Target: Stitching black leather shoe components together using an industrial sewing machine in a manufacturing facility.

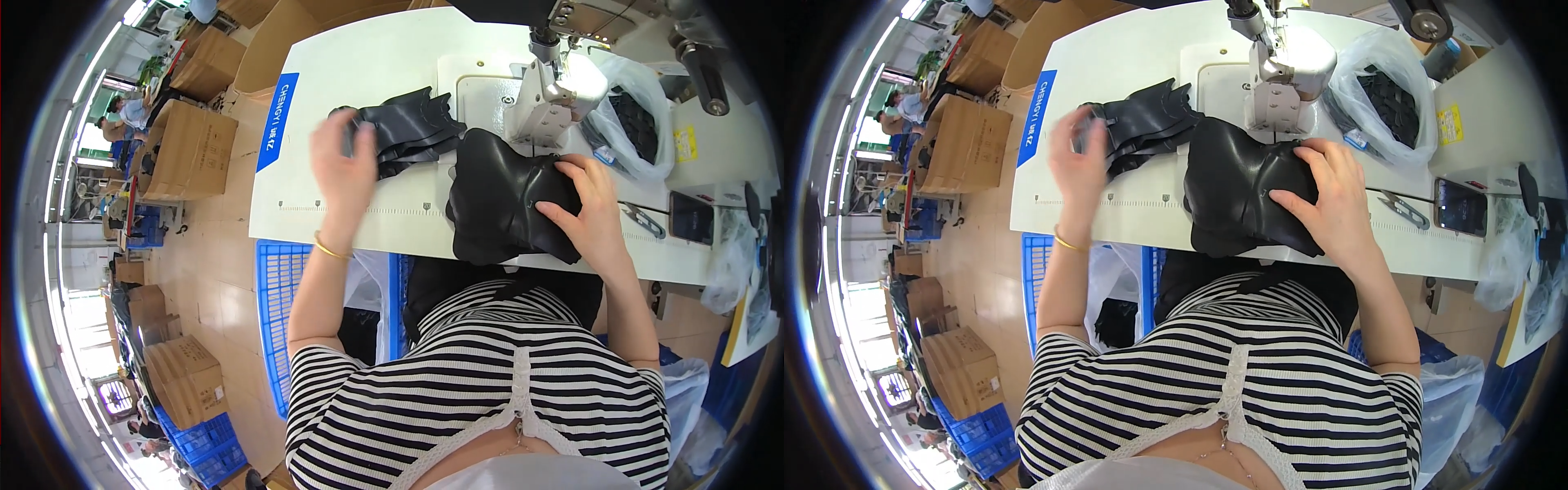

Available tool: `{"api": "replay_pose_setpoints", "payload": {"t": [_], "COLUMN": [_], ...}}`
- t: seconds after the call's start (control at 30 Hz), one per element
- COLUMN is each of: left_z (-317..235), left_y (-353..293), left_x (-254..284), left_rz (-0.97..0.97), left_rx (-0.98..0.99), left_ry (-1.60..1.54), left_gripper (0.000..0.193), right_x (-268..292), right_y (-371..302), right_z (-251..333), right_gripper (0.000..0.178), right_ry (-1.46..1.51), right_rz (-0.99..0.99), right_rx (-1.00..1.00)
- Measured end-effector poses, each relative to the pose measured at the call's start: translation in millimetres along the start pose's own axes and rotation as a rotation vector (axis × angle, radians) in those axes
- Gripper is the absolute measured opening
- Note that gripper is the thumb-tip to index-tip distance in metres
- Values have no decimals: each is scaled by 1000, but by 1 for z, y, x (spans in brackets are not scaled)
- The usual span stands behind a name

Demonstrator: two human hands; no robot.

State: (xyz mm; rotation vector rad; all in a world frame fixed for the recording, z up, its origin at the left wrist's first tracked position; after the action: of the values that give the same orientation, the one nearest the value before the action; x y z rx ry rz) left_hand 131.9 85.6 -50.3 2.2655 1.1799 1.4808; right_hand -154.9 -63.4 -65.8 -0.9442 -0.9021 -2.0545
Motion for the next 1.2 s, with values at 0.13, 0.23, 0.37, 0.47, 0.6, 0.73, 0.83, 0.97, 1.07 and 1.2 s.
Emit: {"api": "replay_pose_setpoints", "payload": {"t": [0.13,0.23,0.37,0.47,0.6,0.73,0.83,0.97,1.07,1.2], "left_z": [-94,-126,-123,-116,-108,-124,-134,-115,-113,-118], "left_y": [-34,-48,-60,-60,-49,-38,-35,-37,-45,-53], "left_x": [-45,-64,-82,-82,-76,-63,-59,-70,-73,-67], "left_rz": [217,341,388,357,318,242,168,182,227,154], "left_rx": [-313,-299,-227,-163,-122,-496,-380,-162,-151,-150], "left_ry": [-151,-217,-220,-309,-304,-245,-204,-155,-162,-84], "left_gripper": [52,69,87,91,93,70,51,43,37,29], "right_x": [6,5,-4,-8,-5,12,10,4,-1,1], "right_y": [6,6,10,15,22,31,31,27,23,19], "right_z": [7,14,7,2,10,29,28,18,18,28], "right_gripper": [49,50,43,37,26,19,17,18,21,30], "right_ry": [-72,-114,-27,41,161,192,136,72,-52,-53], "right_rz": [-24,-39,43,82,44,12,21,-53,-35,-55], "right_rx": [53,49,-1,-51,83,253,304,394,389,385]}}
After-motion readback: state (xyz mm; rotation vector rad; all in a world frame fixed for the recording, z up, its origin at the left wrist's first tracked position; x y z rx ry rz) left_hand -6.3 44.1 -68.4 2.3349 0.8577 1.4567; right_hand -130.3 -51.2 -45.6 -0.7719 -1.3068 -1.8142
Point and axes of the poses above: each hand's wrist, its own y-axis towards the middle knuckle, its own x-axis out of the back of the hand, z = x × y, the point moved 8 cm from there along y, towards the middle knuckle, and after that the axes turned 8 degrees about z, right-handed, at the moved point
